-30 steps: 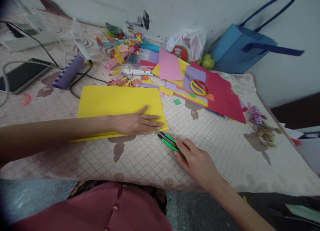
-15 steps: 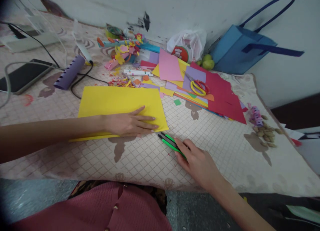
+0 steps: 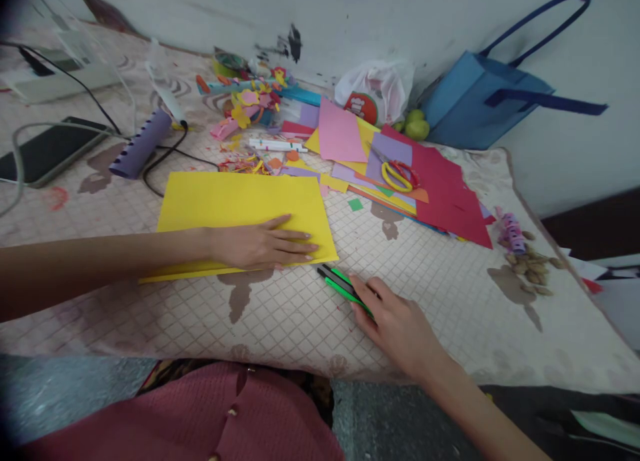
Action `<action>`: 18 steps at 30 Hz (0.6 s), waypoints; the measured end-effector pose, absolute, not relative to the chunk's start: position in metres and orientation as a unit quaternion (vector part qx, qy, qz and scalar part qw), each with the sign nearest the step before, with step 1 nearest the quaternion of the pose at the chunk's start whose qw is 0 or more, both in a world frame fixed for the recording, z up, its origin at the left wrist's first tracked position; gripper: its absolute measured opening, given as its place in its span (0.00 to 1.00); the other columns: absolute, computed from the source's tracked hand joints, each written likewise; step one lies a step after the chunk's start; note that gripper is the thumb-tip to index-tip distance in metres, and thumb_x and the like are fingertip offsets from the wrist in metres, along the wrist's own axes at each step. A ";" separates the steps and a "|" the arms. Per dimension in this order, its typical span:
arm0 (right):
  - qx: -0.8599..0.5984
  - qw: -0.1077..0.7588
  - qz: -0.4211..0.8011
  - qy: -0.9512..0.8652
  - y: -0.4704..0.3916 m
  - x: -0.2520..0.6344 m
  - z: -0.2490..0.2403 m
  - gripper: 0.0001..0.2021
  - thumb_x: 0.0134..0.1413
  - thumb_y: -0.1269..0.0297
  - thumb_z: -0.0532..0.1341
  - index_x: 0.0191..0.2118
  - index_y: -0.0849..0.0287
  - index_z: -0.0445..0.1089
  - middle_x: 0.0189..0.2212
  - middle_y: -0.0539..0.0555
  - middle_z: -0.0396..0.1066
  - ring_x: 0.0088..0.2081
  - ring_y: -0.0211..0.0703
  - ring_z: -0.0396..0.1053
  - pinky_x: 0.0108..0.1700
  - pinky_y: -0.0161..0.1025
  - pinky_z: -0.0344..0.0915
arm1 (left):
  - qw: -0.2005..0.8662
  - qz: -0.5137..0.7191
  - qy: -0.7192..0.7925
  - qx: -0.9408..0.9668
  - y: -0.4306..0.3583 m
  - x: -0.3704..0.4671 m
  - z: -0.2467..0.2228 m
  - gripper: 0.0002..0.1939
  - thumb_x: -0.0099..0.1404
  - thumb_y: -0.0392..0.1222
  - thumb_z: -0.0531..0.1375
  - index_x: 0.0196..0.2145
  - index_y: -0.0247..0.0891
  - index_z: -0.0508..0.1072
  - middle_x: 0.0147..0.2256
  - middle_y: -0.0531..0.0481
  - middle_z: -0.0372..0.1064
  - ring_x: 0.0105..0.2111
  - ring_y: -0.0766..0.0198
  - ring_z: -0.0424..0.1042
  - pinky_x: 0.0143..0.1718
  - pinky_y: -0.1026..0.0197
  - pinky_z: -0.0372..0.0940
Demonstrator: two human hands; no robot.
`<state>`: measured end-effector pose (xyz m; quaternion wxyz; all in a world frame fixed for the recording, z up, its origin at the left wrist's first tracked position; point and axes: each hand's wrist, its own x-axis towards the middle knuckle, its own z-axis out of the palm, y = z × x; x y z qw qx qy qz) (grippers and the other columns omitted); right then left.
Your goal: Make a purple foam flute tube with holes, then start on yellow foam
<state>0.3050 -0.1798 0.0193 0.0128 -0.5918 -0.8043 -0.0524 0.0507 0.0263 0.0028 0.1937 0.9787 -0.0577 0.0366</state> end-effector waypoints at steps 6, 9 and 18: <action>-0.592 0.008 -0.048 -0.804 -0.179 0.305 0.021 0.20 0.64 0.60 0.49 0.56 0.64 0.63 0.39 0.59 0.71 0.29 0.40 0.72 0.26 0.36 0.71 | 0.187 0.041 -0.064 0.979 0.033 0.057 0.003 0.25 0.68 0.42 0.51 0.62 0.54 0.56 0.65 0.54 0.46 0.66 0.54 0.42 0.64 0.42 0.30; -0.594 0.003 -0.043 -0.803 -0.179 0.305 0.022 0.20 0.64 0.59 0.49 0.56 0.64 0.63 0.39 0.59 0.71 0.28 0.40 0.72 0.25 0.36 0.71 | 0.179 0.052 -0.080 0.979 0.034 0.059 0.001 0.26 0.68 0.42 0.50 0.62 0.54 0.55 0.66 0.53 0.43 0.66 0.54 0.42 0.64 0.40 0.29; -0.582 -0.002 -0.032 -0.813 -0.177 0.307 0.023 0.21 0.65 0.59 0.47 0.57 0.63 0.61 0.40 0.59 0.70 0.31 0.41 0.73 0.28 0.36 0.71 | 0.180 0.044 -0.068 0.980 0.033 0.058 -0.001 0.26 0.68 0.43 0.49 0.62 0.56 0.54 0.66 0.56 0.42 0.66 0.54 0.42 0.64 0.42 0.27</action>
